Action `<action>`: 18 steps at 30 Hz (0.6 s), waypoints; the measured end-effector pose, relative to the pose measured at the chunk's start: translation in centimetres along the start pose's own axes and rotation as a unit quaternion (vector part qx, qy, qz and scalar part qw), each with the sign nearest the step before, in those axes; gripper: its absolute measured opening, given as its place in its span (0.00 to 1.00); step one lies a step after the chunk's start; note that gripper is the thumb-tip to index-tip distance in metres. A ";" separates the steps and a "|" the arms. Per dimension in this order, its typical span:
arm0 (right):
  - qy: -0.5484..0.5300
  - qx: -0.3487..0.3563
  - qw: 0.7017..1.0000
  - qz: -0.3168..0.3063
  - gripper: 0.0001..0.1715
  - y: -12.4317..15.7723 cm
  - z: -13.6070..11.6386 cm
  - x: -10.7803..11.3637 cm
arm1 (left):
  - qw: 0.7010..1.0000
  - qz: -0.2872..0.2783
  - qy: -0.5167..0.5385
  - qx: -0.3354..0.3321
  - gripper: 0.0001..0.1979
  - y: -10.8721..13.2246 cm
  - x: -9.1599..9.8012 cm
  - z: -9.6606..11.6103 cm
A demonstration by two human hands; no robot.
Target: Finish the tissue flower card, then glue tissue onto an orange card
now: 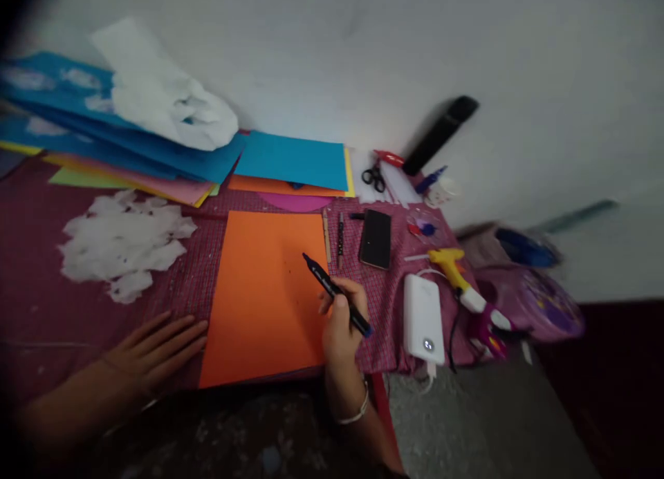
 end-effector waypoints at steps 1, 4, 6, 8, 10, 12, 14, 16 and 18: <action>0.042 0.013 0.999 0.020 0.09 -0.2 0.4 -0.2 | 0.999 0.022 -0.012 -0.026 0.27 -0.1 0.0 -0.2; 0.163 0.044 0.985 0.025 0.07 -0.7 0.9 -1.0 | 0.995 0.066 -0.043 -0.061 0.25 -0.4 0.1 -0.8; 0.195 0.059 0.979 -0.010 0.08 -0.9 1.0 -1.6 | 0.991 0.089 -0.043 -0.091 0.24 -0.4 -0.1 -1.1; 0.211 0.055 0.975 -0.032 0.10 -1.0 1.1 -1.8 | 0.988 0.102 -0.032 -0.109 0.23 -0.4 -0.5 -1.4; 0.213 0.044 0.976 -0.022 0.12 -0.9 1.4 -1.8 | 0.988 0.105 -0.017 -0.110 0.23 -0.3 -1.0 -1.8; 0.197 0.034 0.980 0.015 0.13 -0.6 1.7 -1.4 | 0.990 0.101 -0.004 -0.101 0.23 -0.2 -1.4 -2.1; 0.165 0.022 0.984 0.061 0.13 -0.4 1.9 -1.0 | 0.992 0.092 0.004 -0.088 0.24 -0.3 -1.7 -2.2; 0.126 0.007 0.987 0.100 0.13 -0.4 1.9 -0.6 | 0.992 0.091 0.007 -0.082 0.24 -0.3 -1.6 -2.1; 0.092 -0.007 0.989 0.114 0.13 -0.4 1.7 -0.4 | 0.992 0.094 0.004 -0.080 0.24 -0.2 -1.4 -1.8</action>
Point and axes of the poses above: each hand's wrist, its own y-axis away from the middle knuckle, its own x-axis out of the back of the hand, z = x × y, the point moved 2 cm from there along -y, towards the middle knuckle, and after that the axes turned 14 degrees about -x, right-handed, at the moved point
